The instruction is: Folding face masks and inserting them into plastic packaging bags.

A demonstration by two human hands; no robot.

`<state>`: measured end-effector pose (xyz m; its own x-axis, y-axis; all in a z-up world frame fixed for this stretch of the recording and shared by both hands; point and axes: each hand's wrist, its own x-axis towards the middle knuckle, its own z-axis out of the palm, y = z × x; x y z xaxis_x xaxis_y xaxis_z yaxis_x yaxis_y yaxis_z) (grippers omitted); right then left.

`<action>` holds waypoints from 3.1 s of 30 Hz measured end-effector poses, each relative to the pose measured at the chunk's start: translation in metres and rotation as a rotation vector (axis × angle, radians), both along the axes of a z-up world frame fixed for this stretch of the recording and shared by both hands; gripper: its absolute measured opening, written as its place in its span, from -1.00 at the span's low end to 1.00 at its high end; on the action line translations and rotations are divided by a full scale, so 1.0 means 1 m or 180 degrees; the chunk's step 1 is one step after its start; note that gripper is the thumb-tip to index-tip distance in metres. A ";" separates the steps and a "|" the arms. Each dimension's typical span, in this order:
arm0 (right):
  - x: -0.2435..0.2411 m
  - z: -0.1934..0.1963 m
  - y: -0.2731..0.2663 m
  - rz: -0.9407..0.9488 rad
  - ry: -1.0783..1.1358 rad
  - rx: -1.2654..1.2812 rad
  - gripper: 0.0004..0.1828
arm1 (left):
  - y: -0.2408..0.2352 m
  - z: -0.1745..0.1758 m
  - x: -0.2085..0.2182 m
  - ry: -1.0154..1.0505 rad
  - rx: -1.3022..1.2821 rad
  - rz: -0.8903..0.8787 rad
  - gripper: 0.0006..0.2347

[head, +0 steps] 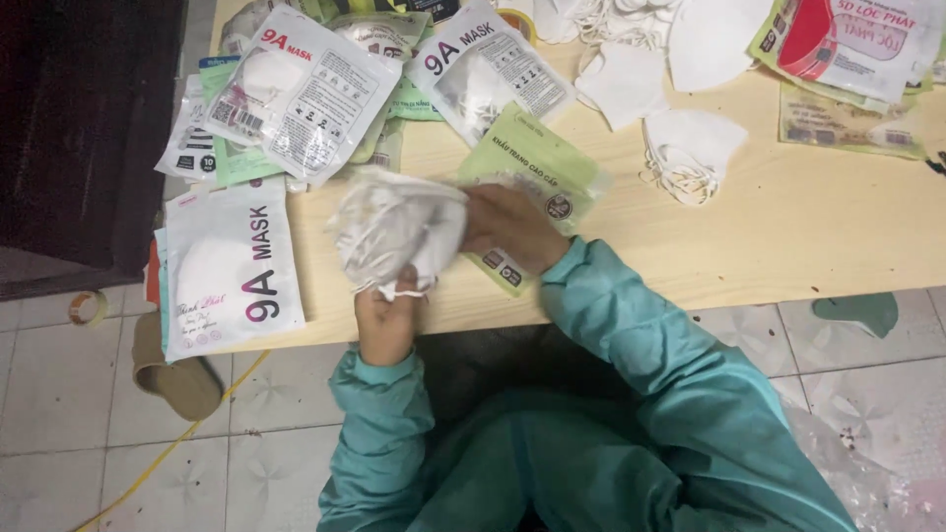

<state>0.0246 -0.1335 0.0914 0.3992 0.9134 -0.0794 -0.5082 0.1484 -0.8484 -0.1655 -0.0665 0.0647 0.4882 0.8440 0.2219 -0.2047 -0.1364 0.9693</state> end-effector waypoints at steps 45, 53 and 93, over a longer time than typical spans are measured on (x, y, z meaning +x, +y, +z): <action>0.090 -0.075 -0.189 -0.3001 -0.0390 0.0065 -0.27 | -0.049 -0.019 0.178 0.2787 0.2498 -0.1210 -0.68; 0.076 -0.053 -0.185 -0.3013 -0.0460 0.0049 -0.37 | -0.053 0.040 0.097 0.1989 0.2117 -0.1504 -0.49; 0.026 0.001 -0.133 -0.1787 0.0232 -0.0362 -0.44 | -0.032 -0.049 0.069 0.1180 0.1068 -0.0848 -0.64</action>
